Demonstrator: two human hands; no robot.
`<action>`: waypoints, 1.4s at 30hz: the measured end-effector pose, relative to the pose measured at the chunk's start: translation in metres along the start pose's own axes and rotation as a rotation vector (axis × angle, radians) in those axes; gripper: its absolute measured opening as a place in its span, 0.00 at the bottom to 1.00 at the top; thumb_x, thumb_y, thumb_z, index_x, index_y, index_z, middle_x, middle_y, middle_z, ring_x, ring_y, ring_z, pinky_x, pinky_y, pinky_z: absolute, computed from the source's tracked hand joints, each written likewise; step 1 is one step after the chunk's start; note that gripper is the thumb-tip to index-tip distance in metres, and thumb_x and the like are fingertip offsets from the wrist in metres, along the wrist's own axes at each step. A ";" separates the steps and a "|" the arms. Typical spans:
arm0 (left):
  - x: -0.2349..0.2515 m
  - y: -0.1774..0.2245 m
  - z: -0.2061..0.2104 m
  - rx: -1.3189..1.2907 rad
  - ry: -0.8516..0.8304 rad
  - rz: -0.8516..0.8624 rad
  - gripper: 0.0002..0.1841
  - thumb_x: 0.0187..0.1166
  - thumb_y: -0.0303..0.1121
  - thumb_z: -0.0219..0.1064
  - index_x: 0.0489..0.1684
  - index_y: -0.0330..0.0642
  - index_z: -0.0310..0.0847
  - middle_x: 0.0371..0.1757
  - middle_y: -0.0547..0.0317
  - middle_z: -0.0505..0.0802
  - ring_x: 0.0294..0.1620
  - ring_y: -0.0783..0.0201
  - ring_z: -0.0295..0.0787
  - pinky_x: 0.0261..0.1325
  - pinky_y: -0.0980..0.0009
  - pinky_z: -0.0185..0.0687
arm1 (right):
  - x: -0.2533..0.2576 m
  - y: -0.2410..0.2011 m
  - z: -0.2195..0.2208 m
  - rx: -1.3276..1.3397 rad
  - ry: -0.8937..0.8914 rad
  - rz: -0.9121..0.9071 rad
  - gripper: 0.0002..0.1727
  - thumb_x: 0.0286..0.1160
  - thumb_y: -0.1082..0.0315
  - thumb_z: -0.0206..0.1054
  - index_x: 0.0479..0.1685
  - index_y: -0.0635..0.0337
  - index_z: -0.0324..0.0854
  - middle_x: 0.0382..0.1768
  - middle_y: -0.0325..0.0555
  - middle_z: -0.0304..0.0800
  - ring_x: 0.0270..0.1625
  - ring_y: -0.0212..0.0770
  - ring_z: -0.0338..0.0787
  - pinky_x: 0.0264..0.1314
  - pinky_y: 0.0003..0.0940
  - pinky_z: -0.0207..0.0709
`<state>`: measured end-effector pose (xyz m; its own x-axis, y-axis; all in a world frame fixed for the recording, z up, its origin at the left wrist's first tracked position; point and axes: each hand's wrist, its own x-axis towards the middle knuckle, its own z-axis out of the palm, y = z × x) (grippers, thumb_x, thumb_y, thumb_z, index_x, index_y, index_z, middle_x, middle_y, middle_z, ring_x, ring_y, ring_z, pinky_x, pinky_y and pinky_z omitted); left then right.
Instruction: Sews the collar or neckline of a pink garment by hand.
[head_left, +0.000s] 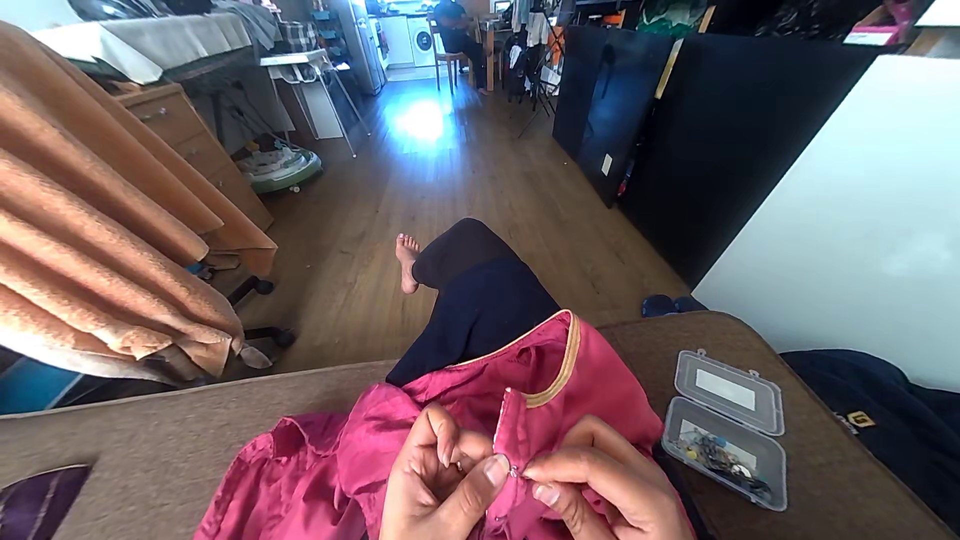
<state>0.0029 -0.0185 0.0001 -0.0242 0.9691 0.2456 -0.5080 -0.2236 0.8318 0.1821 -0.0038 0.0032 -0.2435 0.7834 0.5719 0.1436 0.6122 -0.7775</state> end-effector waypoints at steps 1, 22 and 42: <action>0.000 0.000 0.000 -0.009 -0.010 -0.004 0.18 0.69 0.12 0.68 0.43 0.50 0.72 0.35 0.66 0.96 0.35 0.75 0.94 0.41 0.78 0.88 | 0.000 0.000 0.000 0.020 -0.001 0.007 0.06 0.79 0.70 0.71 0.41 0.63 0.92 0.35 0.45 0.83 0.39 0.24 0.83 0.42 0.12 0.78; 0.011 -0.004 -0.014 0.293 0.252 0.264 0.20 0.68 0.12 0.69 0.42 0.49 0.66 0.34 0.68 0.97 0.33 0.75 0.95 0.35 0.81 0.89 | 0.018 -0.008 -0.094 0.338 0.318 -0.032 0.02 0.83 0.55 0.66 0.46 0.35 0.83 0.34 0.18 0.86 0.25 0.17 0.81 0.24 0.12 0.76; 0.000 -0.008 0.006 -0.002 0.099 0.030 0.20 0.69 0.10 0.64 0.44 0.47 0.65 0.33 0.67 0.95 0.34 0.75 0.93 0.41 0.77 0.89 | 0.000 -0.002 0.005 -0.093 -0.016 -0.017 0.07 0.78 0.72 0.67 0.44 0.68 0.87 0.34 0.48 0.81 0.34 0.25 0.80 0.35 0.10 0.74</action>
<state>0.0116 -0.0173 -0.0034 -0.1243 0.9675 0.2204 -0.5077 -0.2528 0.8236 0.1767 -0.0056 0.0038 -0.2622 0.7715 0.5796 0.2278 0.6332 -0.7397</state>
